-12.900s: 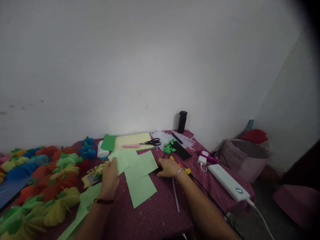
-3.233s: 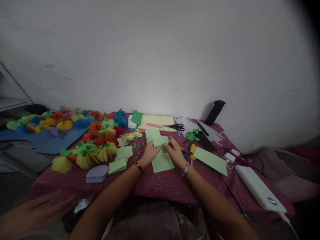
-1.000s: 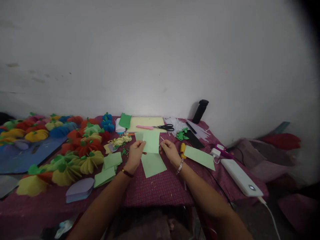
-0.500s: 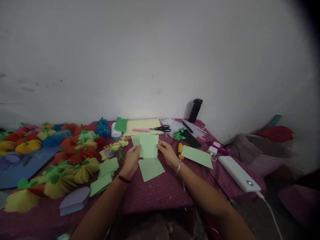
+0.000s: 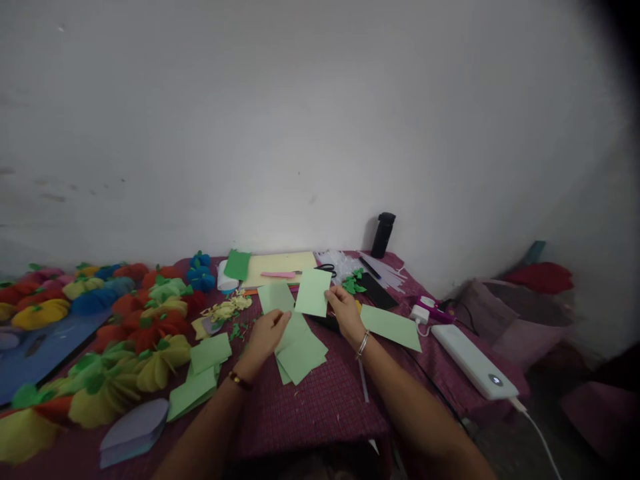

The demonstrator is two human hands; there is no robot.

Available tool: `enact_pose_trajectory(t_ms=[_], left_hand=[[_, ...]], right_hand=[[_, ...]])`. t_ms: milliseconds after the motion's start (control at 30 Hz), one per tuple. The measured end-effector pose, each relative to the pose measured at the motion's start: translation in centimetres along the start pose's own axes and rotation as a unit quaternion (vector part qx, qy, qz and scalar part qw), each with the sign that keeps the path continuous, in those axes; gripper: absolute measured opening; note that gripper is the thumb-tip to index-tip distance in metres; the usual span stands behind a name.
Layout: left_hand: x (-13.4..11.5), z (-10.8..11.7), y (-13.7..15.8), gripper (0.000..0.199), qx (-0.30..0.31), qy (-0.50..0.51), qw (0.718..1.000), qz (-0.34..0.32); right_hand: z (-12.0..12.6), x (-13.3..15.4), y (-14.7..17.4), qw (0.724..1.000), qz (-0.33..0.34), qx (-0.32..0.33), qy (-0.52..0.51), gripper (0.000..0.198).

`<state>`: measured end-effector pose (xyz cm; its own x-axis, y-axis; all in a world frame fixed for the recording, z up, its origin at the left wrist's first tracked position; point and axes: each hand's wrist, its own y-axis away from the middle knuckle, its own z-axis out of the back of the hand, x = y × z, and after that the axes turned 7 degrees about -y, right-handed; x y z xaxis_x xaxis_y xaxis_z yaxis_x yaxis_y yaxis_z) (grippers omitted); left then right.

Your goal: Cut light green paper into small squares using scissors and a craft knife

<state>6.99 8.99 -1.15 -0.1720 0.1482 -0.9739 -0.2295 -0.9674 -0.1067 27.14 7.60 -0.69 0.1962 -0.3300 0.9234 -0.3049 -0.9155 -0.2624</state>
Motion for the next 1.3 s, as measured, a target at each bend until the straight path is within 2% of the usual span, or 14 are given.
enact_pose_trajectory(t_ms=[100,200,300,367,467,600,700,767,900,967,1100,1300], left_hand=[[-0.5,0.0,0.1,0.026,0.028,0.080,0.996,-0.024],[-0.4,-0.1,0.3,0.031,0.068,0.182,0.981,-0.014],[-0.1,-0.4,0.4,0.034,0.069,0.203,0.977,0.004],[-0.1,-0.5,0.5,0.033,0.075,0.194,0.978,0.018],[-0.3,-0.7,0.6,0.028,0.086,0.205,0.975,0.022],[-0.6,-0.6,0.6,0.013,0.049,0.223,0.973,0.033],[-0.8,-0.5,0.7,0.006,0.039,0.224,0.973,0.049],[-0.9,-0.5,0.7,0.008,0.036,0.230,0.971,0.052],[-0.9,-0.4,0.5,0.022,0.023,0.286,0.956,0.065],[-0.8,-0.3,0.4,0.023,0.027,0.300,0.951,0.070],[-0.6,-0.2,0.5,0.026,0.055,0.258,0.963,0.063],[-0.5,-0.6,0.6,0.026,0.073,0.204,0.974,0.069]], right_hand=[[-1.1,-0.4,1.2,0.997,-0.021,0.076,0.013,0.026],[-2.1,-1.2,2.2,0.990,-0.034,0.130,0.046,0.027],[-2.8,-1.7,2.9,0.984,-0.058,0.169,0.022,0.022],[-3.0,-1.9,3.0,0.979,-0.075,0.187,-0.018,0.025],[-2.9,-1.9,3.0,0.978,-0.088,0.178,-0.059,0.029],[-2.7,-1.9,2.9,0.979,-0.127,0.137,-0.081,0.016],[-2.7,-2.0,2.9,0.976,-0.149,0.132,-0.091,0.011],[-2.6,-2.2,2.9,0.980,-0.122,0.138,-0.070,0.008],[-2.0,-2.1,2.5,0.989,0.019,0.131,0.059,0.011],[-1.7,-1.9,2.2,0.986,0.063,0.112,0.107,0.015],[-1.2,-1.7,1.8,0.985,0.077,0.088,0.129,0.017],[-0.9,-1.8,1.6,0.978,0.104,0.100,0.148,0.019]])
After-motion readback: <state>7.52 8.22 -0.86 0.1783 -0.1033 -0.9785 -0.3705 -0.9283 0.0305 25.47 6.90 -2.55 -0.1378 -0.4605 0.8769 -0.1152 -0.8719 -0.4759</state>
